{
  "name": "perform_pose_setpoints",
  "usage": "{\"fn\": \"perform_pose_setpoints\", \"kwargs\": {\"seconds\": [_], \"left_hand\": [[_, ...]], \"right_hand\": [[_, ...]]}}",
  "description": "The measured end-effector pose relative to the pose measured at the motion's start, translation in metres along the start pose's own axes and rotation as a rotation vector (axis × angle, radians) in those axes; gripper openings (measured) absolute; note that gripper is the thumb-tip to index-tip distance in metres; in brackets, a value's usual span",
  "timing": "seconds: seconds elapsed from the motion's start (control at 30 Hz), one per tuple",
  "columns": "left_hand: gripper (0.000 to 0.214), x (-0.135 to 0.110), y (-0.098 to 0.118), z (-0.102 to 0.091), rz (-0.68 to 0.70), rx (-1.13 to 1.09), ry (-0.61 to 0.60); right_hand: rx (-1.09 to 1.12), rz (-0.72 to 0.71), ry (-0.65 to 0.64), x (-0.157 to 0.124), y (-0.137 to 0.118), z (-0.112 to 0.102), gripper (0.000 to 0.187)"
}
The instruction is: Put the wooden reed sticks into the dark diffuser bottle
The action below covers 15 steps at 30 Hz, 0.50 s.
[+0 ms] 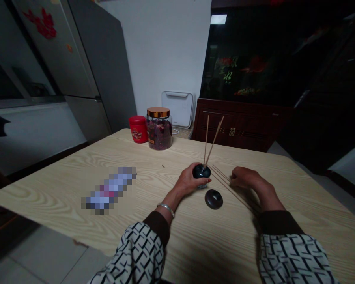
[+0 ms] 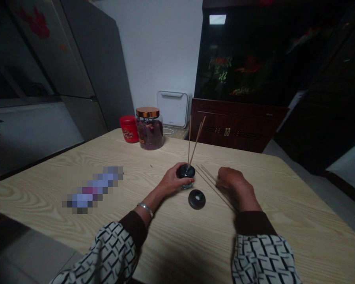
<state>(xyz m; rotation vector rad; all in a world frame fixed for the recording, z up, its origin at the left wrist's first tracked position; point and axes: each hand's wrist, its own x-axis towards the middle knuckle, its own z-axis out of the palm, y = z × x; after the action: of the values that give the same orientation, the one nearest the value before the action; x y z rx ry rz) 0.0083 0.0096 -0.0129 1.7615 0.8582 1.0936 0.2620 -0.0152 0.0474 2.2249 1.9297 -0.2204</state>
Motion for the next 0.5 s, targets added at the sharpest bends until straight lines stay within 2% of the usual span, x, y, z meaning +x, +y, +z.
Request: {"fn": "perform_pose_setpoints", "kwargs": {"seconds": [0.1, 0.17, 0.27, 0.37, 0.43, 0.5], "left_hand": [[0.068, 0.000, 0.000, 0.000, 0.017, 0.001, -0.002], [0.067, 0.000, 0.001, 0.001, 0.017, 0.001, 0.003], [0.067, 0.000, 0.001, 0.000, 0.011, -0.013, -0.002], [0.068, 0.000, 0.002, 0.000, 0.009, -0.013, -0.002], [0.069, 0.000, 0.002, 0.000, 0.007, -0.008, -0.002], [0.069, 0.000, 0.001, 0.000, 0.005, -0.010, -0.004]], "right_hand": [[0.098, -0.025, 0.113, -0.001, 0.008, -0.009, 0.016], [0.259, -0.069, 0.231, -0.003, 0.013, -0.016, 0.009], [0.628, -0.145, 0.489, -0.009, 0.013, -0.030, 0.006], [1.065, -0.202, 0.751, -0.023, 0.000, -0.047, 0.019], [1.341, -0.244, 0.859, -0.035, -0.013, -0.059, 0.026], [1.550, -0.296, 0.914, -0.047, -0.028, -0.069, 0.026]]}}
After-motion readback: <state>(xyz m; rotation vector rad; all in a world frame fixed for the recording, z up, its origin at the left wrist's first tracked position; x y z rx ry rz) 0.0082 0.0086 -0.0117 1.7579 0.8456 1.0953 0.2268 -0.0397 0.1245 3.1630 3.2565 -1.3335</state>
